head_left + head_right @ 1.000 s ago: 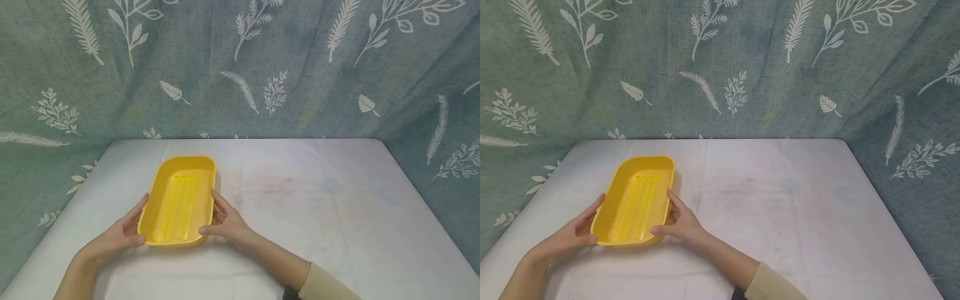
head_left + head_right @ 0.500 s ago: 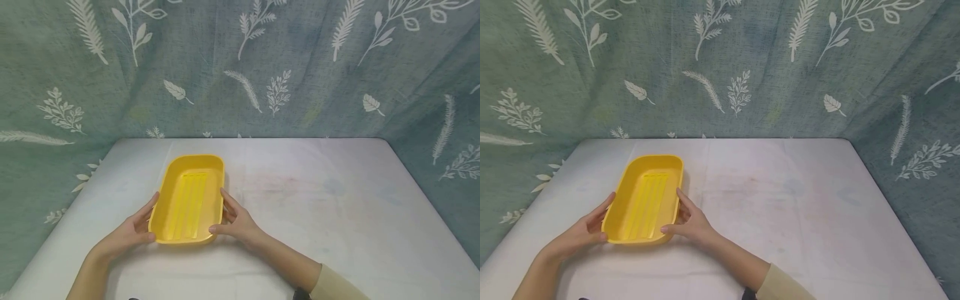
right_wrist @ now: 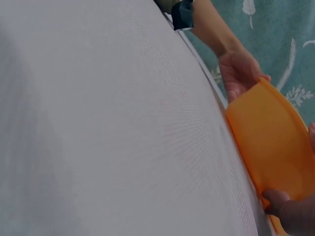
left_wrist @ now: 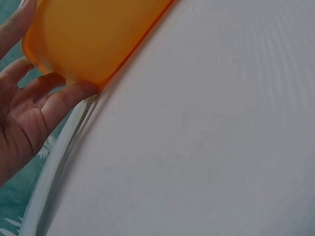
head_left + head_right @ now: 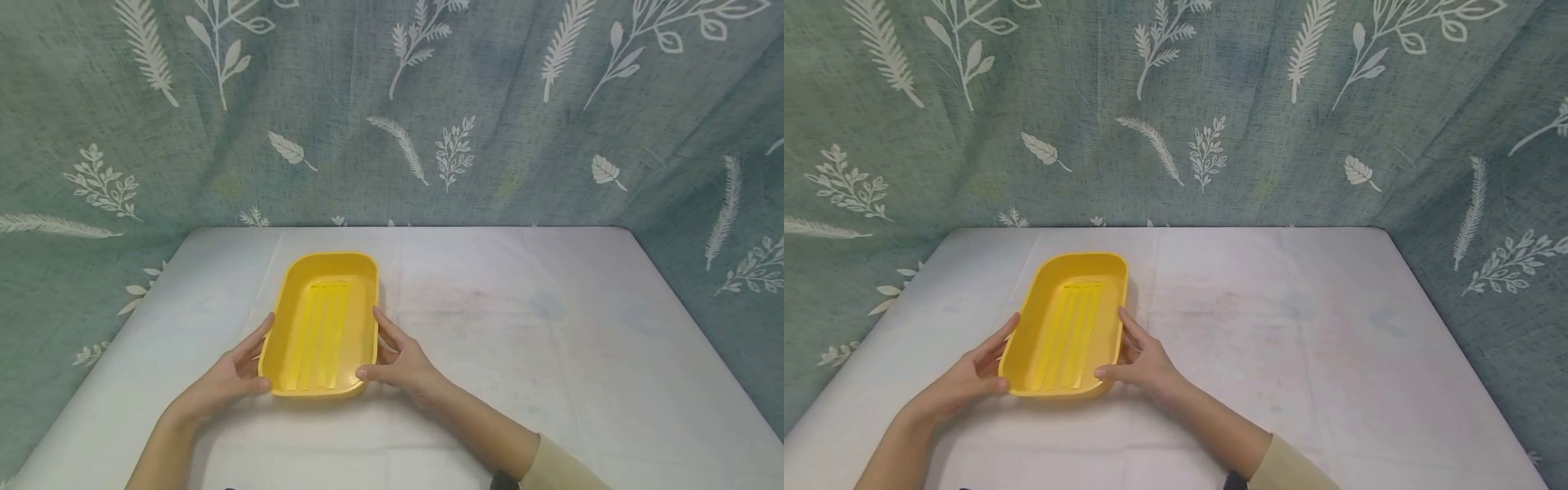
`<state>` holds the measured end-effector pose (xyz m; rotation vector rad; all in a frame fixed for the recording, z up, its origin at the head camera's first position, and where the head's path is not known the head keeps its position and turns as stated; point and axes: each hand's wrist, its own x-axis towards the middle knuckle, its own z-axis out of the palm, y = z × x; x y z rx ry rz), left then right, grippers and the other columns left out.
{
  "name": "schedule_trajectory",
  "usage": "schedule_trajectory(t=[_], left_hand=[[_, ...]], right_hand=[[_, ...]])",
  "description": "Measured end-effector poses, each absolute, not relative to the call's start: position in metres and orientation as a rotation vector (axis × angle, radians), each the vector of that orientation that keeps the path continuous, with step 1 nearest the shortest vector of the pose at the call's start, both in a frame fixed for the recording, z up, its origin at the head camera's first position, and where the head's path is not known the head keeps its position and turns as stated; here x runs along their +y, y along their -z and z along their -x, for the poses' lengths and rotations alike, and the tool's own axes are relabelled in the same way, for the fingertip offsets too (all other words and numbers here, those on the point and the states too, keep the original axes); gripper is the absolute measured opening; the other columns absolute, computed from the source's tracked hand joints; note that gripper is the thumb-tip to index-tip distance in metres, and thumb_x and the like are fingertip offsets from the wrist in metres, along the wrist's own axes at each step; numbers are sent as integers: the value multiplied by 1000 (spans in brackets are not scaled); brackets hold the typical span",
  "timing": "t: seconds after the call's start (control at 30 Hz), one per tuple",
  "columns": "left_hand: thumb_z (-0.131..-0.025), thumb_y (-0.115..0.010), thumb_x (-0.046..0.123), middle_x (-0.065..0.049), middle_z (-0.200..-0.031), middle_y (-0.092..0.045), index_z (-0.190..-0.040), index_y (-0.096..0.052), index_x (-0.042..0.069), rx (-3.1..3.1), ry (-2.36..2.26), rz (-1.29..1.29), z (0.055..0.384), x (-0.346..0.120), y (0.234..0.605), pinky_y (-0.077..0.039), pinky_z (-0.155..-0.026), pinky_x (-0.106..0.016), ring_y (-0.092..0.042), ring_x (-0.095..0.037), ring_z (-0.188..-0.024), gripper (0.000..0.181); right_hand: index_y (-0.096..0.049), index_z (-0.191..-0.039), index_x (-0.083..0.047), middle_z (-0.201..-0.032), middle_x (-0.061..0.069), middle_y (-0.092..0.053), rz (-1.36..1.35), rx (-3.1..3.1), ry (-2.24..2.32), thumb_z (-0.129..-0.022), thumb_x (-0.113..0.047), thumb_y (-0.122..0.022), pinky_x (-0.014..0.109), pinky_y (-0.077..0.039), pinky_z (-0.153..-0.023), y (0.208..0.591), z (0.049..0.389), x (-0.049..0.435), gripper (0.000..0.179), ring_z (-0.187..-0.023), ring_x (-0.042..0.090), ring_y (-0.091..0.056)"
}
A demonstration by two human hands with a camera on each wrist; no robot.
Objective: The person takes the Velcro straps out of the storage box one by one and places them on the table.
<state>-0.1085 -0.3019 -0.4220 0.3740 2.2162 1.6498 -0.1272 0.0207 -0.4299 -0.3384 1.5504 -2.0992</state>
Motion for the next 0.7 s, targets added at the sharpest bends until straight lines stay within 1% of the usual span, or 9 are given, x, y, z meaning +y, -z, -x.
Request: schedule_trajectory(t=[0.1, 0.3, 0.37, 0.4, 0.57, 0.63, 0.7], left_hand=[[-81, -72, 10, -18, -157, -16, -153, -12, 27, 2227, -1645, -356, 108, -297, 422, -45, -92, -17, -50, -1, -121, 96], [-81, -71, 6, -21, -155, -19, -153, -11, 25, 2197, -1677, -412, 111, -289, 423, -47, -92, -19, -52, -4, -120, 96], [-80, -73, 6, -22, -154, -20, -153, -11, 24, 2203, -1681, -410, 111, -287, 423, -47, -92, -20, -53, -10, -121, 97], [-80, -73, 5, -22, -154, -20, -153, -12, 23, 2204, -1684, -407, 111, -286, 423, -48, -91, -20, -53, -15, -122, 97], [-79, -74, 6, -20, -155, -18, -153, -12, 22, 2207, -1685, -402, 111, -282, 424, -47, -92, -19, -42, -42, -128, 98], [-80, -74, 8, -20, -155, -18, -153, -11, 22, 2194, -1690, -416, 111, -280, 424, -46, -92, -19, -39, -46, -129, 98], [-80, -74, 9, -20, -155, -18, -153, -11, 22, 2186, -1694, -430, 111, -279, 425, -46, -92, -19, -40, -47, -128, 98]], right_hand=[[-16, -152, -26, -158, 0, -18, 353, 1551, 2095, -74, 0, -78, 32, -47, -96, 429, 127, 25, 103, -139, 27, -31], [-14, -153, -23, -159, 2, -15, 374, 1553, 2096, -73, -2, -80, 33, -48, -96, 431, 128, 36, 106, -139, 29, -31], [-13, -153, -22, -159, 3, -15, 383, 1544, 2098, -73, -2, -80, 34, -48, -95, 431, 128, 38, 106, -139, 30, -31], [-13, -153, -23, -159, 2, -14, 386, 1537, 2096, -73, -2, -79, 34, -48, -96, 431, 128, 39, 106, -139, 29, -30], [-11, -153, -24, -159, 3, -12, 391, 1532, 2082, -74, -4, -79, 36, -49, -94, 430, 126, 44, 106, -139, 30, -29], [-12, -153, -25, -159, 3, -12, 379, 1544, 2078, -74, -4, -79, 36, -50, -93, 430, 125, 46, 106, -139, 30, -30], [-13, -153, -24, -159, 4, -13, 367, 1557, 2079, -74, -4, -79, 35, -50, -93, 430, 125, 48, 105, -138, 31, -31]])
